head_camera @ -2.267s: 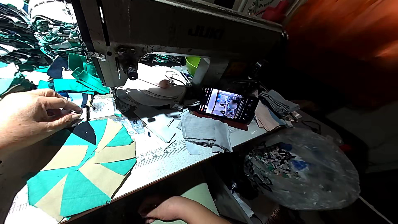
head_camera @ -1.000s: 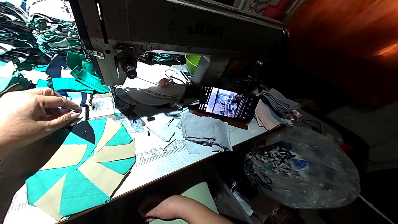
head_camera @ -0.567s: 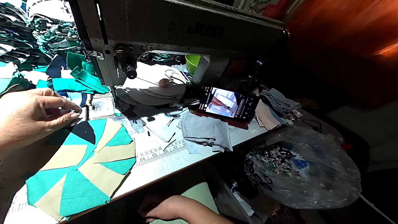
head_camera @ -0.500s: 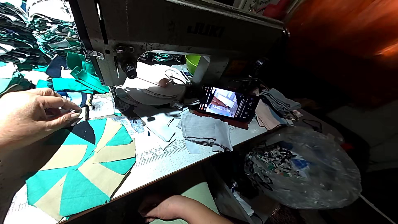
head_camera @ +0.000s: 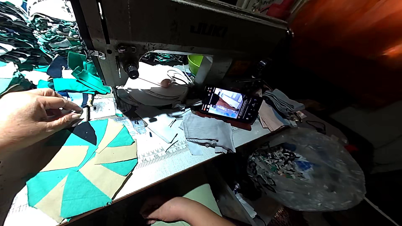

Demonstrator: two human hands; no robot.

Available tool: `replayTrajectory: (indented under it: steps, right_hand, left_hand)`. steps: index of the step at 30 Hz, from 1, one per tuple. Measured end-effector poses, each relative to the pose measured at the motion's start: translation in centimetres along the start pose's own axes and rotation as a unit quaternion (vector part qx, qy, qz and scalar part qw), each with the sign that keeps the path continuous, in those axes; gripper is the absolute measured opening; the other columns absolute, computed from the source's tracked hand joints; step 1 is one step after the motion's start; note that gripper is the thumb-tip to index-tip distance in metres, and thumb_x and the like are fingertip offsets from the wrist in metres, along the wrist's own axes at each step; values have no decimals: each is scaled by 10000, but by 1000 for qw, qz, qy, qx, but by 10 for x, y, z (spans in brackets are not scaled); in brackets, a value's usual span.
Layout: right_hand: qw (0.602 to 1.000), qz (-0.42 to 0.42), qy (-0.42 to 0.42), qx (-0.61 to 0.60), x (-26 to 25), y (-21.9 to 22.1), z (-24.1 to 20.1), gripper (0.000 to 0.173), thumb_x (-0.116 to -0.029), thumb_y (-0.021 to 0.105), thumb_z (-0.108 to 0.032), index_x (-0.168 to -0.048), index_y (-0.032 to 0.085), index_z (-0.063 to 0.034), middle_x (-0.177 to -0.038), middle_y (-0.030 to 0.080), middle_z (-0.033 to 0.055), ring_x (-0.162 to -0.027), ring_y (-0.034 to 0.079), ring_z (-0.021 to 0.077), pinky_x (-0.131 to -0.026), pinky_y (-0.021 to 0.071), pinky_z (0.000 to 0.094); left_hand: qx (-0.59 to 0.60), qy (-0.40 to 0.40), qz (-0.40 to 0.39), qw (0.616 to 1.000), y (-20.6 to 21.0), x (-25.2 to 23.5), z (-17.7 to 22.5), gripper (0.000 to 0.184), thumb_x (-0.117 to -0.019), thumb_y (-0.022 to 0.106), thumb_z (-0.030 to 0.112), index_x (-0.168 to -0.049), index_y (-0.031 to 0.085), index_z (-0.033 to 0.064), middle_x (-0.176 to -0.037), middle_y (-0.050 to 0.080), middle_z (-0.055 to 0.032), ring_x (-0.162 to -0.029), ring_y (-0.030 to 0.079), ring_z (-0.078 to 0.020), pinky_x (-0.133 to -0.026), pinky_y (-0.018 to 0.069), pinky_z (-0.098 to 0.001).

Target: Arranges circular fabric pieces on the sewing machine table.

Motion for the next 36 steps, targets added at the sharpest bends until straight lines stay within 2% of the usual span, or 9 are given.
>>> replayTrajectory:
  steps: [18, 22, 36]
  right_hand:
    - [1000, -1, 8, -7, 1, -1, -1, 355, -1079, 520, -157, -1373, 556, 37, -1306, 621, 208, -1115, 652, 223, -995, 519, 379]
    - [1000, 1, 8, 6, 5, -1, -6, 361, -1083, 508, -151, -1382, 550, 48, -1319, 616, 225, -1145, 652, 257, -1019, 515, 407]
    - [1000, -7, 3, 12, 2, 0, -4, 364, -1083, 507, -157, -1382, 549, 46, -1314, 618, 225, -1128, 655, 252, -1006, 516, 401]
  left_hand:
    - [-7, -6, -3, 1000, 0, 0, 1, 169, -933, 737, 71, -1094, 741, 19, -1037, 642, -168, -900, 638, -281, -808, 540, -437]
    - [-7, -21, -10, 1000, -1, 0, 4, 180, -938, 731, 70, -1110, 738, 17, -1062, 646, -175, -929, 644, -283, -834, 542, -434]
    - [-6, 1, -4, 1000, 0, 0, -1, 173, -931, 743, 82, -1095, 743, 27, -1041, 633, -166, -895, 628, -274, -792, 535, -431]
Point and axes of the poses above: each hand's wrist, its own x-axis away from the middle knuckle, its own y-axis out of the palm, z = x × y, the point moved 7 cm from there along -x, towards the middle knuckle
